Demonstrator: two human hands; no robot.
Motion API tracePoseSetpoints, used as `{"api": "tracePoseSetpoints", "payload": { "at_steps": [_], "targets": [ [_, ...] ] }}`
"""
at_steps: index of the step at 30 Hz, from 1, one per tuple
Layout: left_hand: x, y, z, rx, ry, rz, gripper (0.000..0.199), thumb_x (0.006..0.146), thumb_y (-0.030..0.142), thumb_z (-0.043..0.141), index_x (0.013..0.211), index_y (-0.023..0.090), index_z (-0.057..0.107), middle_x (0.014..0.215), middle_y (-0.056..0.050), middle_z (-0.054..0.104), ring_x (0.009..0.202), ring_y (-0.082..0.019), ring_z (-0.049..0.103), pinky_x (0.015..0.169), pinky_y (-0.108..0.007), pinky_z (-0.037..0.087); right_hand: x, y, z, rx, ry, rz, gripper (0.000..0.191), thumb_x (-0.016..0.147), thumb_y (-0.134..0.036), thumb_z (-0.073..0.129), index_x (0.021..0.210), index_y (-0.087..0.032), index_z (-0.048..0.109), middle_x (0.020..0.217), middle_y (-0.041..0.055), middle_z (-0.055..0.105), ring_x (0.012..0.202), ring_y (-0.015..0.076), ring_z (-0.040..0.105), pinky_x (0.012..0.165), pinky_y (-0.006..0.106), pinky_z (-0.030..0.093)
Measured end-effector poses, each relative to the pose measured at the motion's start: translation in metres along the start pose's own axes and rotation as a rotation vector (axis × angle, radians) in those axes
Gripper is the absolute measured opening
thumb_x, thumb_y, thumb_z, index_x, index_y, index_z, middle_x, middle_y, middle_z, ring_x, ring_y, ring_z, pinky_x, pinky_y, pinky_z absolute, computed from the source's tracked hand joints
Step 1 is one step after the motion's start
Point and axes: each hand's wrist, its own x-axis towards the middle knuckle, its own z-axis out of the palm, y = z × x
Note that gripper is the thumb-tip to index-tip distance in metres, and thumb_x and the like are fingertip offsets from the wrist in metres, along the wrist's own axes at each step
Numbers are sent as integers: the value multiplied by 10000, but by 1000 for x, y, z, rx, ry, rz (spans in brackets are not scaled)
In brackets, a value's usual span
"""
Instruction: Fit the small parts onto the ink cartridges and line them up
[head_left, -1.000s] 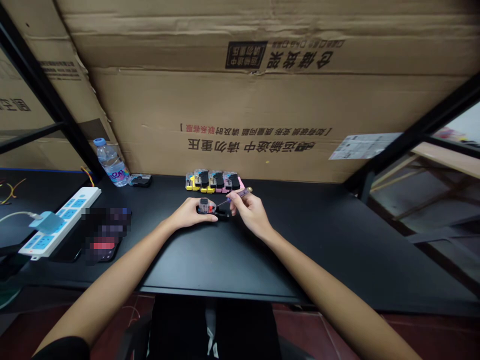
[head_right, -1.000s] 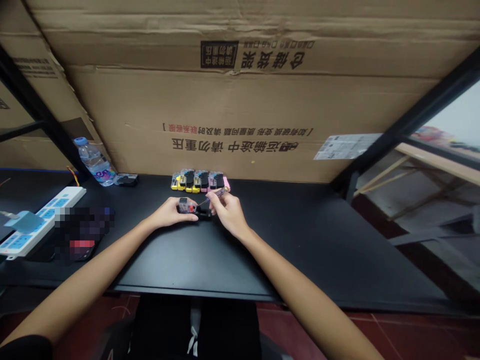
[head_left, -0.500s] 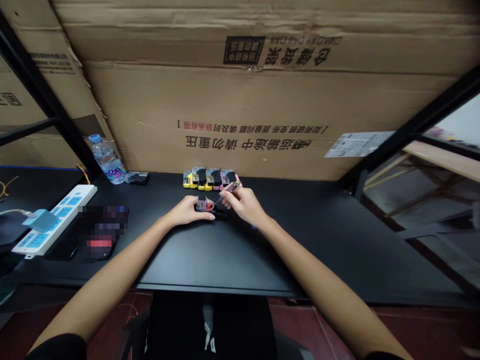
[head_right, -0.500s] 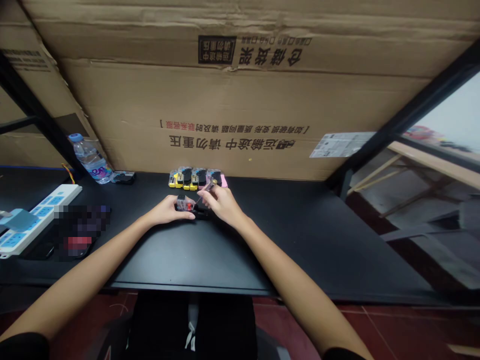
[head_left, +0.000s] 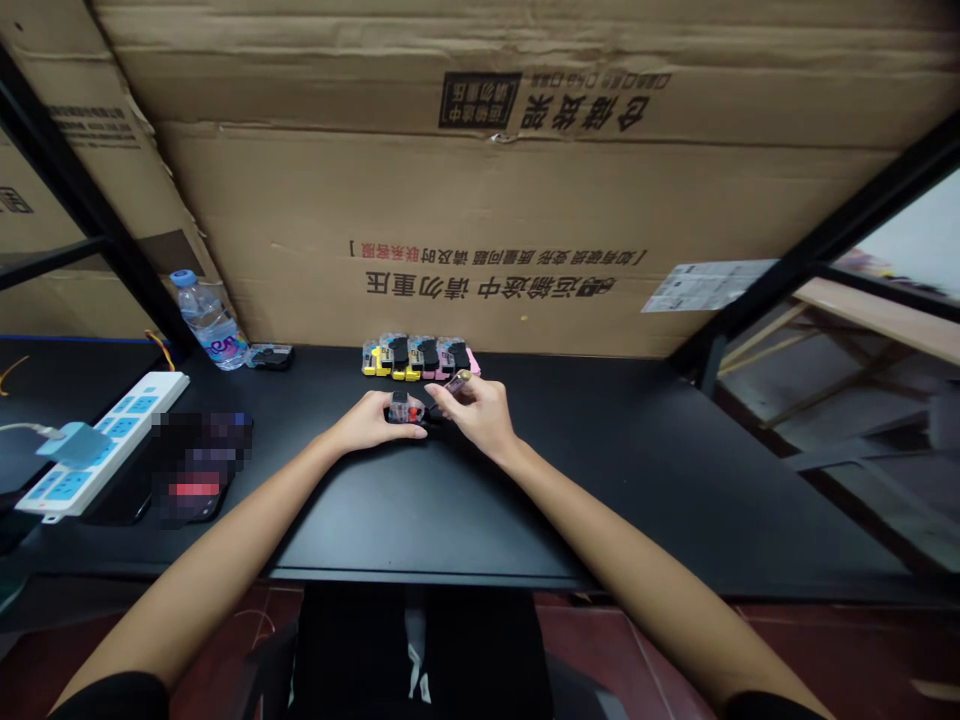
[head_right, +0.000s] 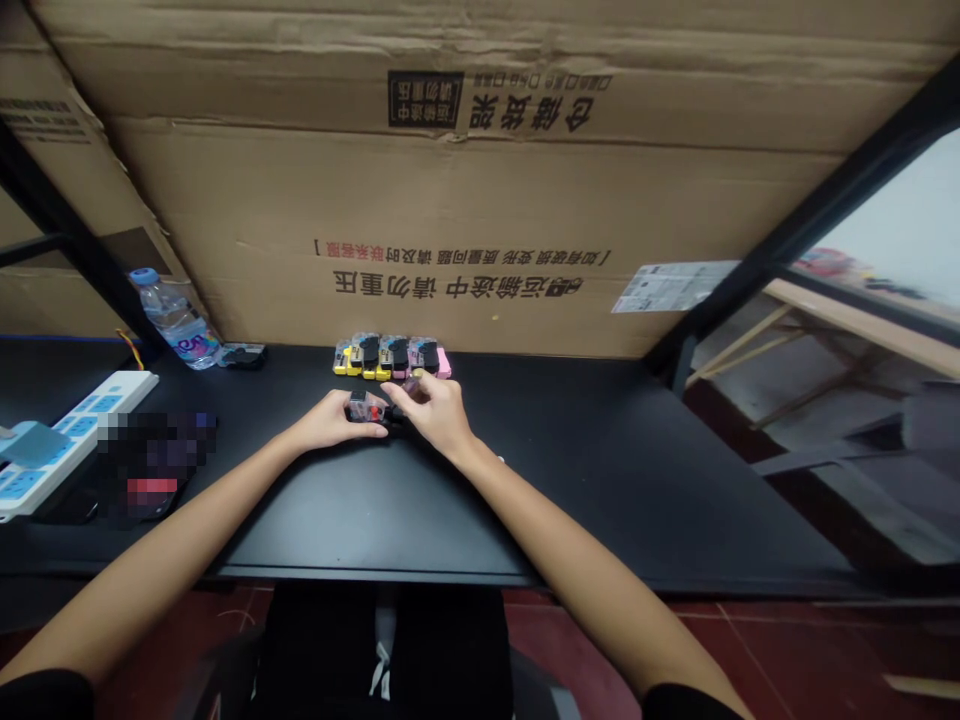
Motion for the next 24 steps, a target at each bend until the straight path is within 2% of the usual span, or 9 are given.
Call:
{"api": "tracePoseSetpoints", "payload": {
  "at_steps": [4,8,14,18,24],
  "targets": [
    [0,-2,-1,12,3,10,525,821,570,879,1127,149,808,1011,-56,807,922,-232,735,933,-352,572,2,-6,-9,110,20,44,605,959,-812,630,815,-228,693,666,50,716,556,209,671,569,351,594],
    [1,-5,-1,15,20,21,526,828,564,876,1149,154,803,1036,-61,817,955,-237,746,957,-357,574,2,-13,-17,189,-101,57,652,969,-856,563,848,-225,675,721,51,704,572,198,670,602,356,606],
    [1,-2,-1,36,57,30,509,829,544,879,1148,154,804,1011,-56,816,919,-227,736,935,-358,578,1,-11,-14,130,-212,42,669,982,-871,517,839,-231,650,694,43,681,605,211,676,620,374,602],
    [1,0,-1,57,70,33,496,832,528,882,1152,156,808,1023,-61,825,918,-232,742,922,-353,577,1,-8,-9,136,-189,60,649,935,-874,601,829,-237,659,701,53,723,596,226,706,605,381,612],
    [1,2,-1,111,111,60,462,858,516,868,1150,162,816,1061,-67,836,967,-251,763,959,-369,581,-2,-12,-3,134,-90,120,625,885,-844,706,703,-258,588,586,40,715,494,225,690,544,389,629]
  ]
}}
